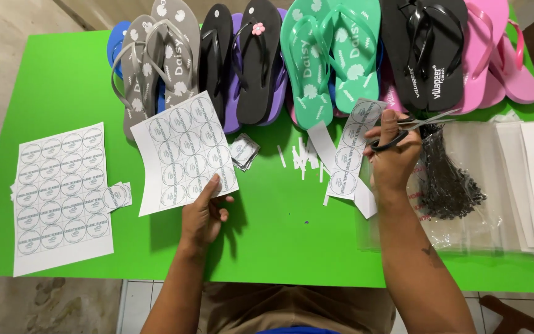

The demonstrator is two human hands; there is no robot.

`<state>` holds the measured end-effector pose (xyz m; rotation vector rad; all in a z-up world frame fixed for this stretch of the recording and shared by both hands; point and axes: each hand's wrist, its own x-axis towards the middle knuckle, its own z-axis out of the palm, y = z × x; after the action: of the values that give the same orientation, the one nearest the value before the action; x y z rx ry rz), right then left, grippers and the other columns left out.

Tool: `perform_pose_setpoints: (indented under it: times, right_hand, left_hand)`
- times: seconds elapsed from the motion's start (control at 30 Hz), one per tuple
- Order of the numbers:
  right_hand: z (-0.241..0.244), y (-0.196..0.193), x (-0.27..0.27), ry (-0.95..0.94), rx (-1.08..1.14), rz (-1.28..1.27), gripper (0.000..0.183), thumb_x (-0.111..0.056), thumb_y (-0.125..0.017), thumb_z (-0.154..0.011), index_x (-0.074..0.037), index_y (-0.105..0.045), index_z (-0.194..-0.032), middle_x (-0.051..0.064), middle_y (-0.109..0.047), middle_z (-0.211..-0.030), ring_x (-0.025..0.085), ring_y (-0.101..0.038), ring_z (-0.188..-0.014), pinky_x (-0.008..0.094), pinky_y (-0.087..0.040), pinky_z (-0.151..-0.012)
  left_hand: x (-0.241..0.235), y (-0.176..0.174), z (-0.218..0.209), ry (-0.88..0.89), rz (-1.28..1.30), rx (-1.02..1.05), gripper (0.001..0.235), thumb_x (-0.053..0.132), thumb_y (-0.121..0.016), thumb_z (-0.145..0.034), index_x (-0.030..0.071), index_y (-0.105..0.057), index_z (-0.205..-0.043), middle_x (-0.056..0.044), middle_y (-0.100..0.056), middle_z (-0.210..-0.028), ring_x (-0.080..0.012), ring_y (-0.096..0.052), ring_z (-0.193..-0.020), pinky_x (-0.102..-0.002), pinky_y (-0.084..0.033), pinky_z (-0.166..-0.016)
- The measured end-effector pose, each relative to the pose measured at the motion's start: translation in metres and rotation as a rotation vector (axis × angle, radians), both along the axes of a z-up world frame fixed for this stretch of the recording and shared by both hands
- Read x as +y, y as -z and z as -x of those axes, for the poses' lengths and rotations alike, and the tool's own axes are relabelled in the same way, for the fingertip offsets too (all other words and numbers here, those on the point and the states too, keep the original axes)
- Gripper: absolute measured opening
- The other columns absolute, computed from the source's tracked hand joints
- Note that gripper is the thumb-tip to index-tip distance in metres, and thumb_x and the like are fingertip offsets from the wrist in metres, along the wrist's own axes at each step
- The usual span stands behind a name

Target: Cutting circular labels from a printed sheet using scissors

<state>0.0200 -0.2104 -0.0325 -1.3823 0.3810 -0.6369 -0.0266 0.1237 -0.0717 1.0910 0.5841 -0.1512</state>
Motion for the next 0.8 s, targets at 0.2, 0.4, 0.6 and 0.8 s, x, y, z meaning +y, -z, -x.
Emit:
perform_pose_setpoints:
  times: [0.2,0.4,0.6,0.8]
  right_hand:
    - [-0.006,0.021,-0.016,0.073,-0.025,0.061,0.048,-0.016,-0.081,-0.103,-0.009,-0.04,-0.126,0.019,-0.068,-0.109,0.013,-0.062,-0.047,0.015,-0.043,-0.032]
    - [-0.006,0.027,-0.007,0.025,-0.022,0.022,0.054,0.001,-0.08,-0.098,-0.002,-0.035,-0.127,0.032,-0.06,-0.127,0.02,-0.068,-0.053,0.017,-0.052,-0.035]
    - [-0.012,0.015,-0.008,0.011,0.275,-0.07,0.057,-0.003,-0.079,-0.09,-0.014,-0.033,-0.123,0.014,-0.07,-0.123,0.011,-0.06,-0.05,0.022,-0.043,-0.03]
    - [-0.018,0.043,-0.018,0.05,0.221,0.045,0.063,0.003,-0.082,-0.09,-0.008,-0.035,-0.13,0.009,-0.068,-0.1,0.012,-0.062,-0.067,0.024,-0.054,-0.046]
  left_hand:
    - [0.011,-0.026,0.023,-0.052,0.331,0.003,0.054,0.056,-0.064,-0.098,0.002,-0.06,-0.1,-0.019,-0.072,-0.095,-0.0257,-0.075,-0.068,-0.021,-0.05,-0.03]
    - [0.035,-0.002,0.039,-0.178,0.554,-0.002,0.047,0.047,-0.061,-0.102,0.0,-0.065,-0.104,-0.018,-0.077,-0.102,-0.0209,-0.075,-0.07,-0.02,-0.054,-0.035]
    - [-0.008,-0.033,0.069,-0.045,0.399,0.161,0.052,0.039,-0.061,-0.093,0.009,-0.06,-0.136,-0.007,-0.064,-0.104,-0.0051,-0.057,-0.057,-0.012,-0.04,-0.031]
    - [-0.065,-0.058,0.084,0.203,0.313,0.129,0.048,0.012,-0.064,-0.092,0.001,-0.054,-0.137,-0.018,-0.067,-0.096,-0.0203,-0.064,-0.054,-0.025,-0.046,-0.025]
